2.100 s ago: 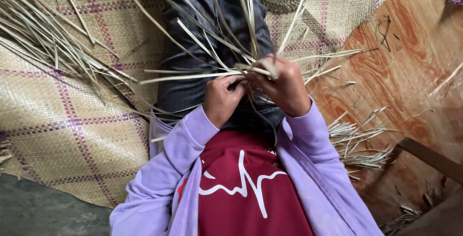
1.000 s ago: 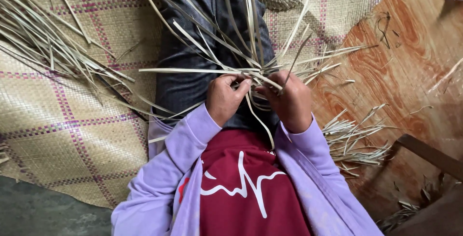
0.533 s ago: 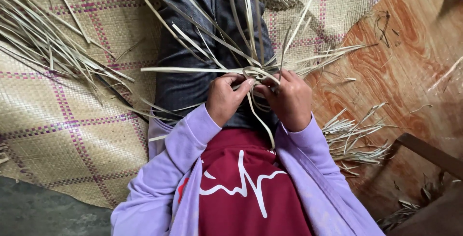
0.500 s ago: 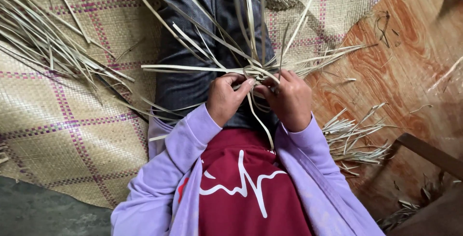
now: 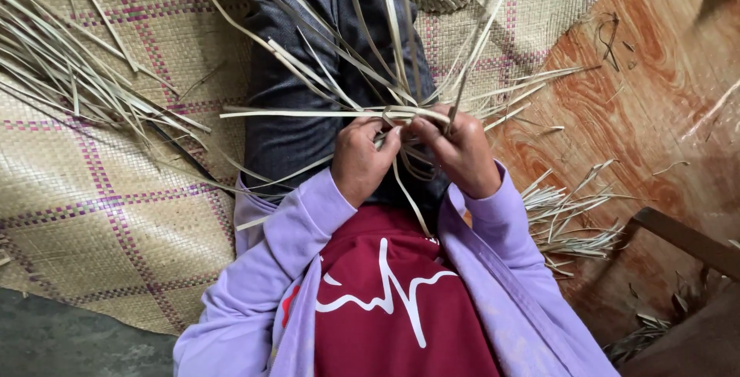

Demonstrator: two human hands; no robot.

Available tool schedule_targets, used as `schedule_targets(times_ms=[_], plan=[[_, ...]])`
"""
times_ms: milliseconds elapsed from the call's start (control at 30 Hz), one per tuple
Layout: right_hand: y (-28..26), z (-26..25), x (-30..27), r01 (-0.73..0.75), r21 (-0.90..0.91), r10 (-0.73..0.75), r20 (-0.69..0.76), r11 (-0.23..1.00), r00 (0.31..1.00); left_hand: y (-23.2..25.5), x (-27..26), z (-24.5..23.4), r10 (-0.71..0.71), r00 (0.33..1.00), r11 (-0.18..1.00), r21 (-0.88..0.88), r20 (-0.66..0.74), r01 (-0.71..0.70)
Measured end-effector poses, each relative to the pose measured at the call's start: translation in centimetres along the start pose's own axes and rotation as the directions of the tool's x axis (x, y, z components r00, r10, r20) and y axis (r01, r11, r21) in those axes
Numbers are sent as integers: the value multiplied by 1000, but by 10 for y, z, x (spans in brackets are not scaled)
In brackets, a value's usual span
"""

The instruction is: Interlocking and weaving long strips of dried plant material to create a woven product.

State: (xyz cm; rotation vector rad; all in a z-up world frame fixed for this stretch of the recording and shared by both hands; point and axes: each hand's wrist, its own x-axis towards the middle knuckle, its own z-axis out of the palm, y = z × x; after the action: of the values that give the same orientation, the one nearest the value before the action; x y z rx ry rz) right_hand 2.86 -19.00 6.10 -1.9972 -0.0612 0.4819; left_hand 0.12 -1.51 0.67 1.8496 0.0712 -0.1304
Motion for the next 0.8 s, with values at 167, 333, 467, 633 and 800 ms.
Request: schedule_targets(times_ms=[167,333,467,633,800], plan=[[6,-1,10,-29,-24,30,36,999,999,-4,-2,-2,4,1000,999,-45,-1,-4],[-22,-16,10,-68,195,50,93,978,994,-13,2,-1,-120,993,990,-77,2,120],[-51,-40,-12,12,481,-9,-9,877,1000,-8,1,-1,-192,981,973,-129,10,191],[-15,-23,-11,184,408,-102,-214,894,971,16,9,-12,-207,978,966,-154,20,207],[32,21,2,196,-142,-224,-221,970,949,15,11,-10,-138,988,982,-142,-70,127]])
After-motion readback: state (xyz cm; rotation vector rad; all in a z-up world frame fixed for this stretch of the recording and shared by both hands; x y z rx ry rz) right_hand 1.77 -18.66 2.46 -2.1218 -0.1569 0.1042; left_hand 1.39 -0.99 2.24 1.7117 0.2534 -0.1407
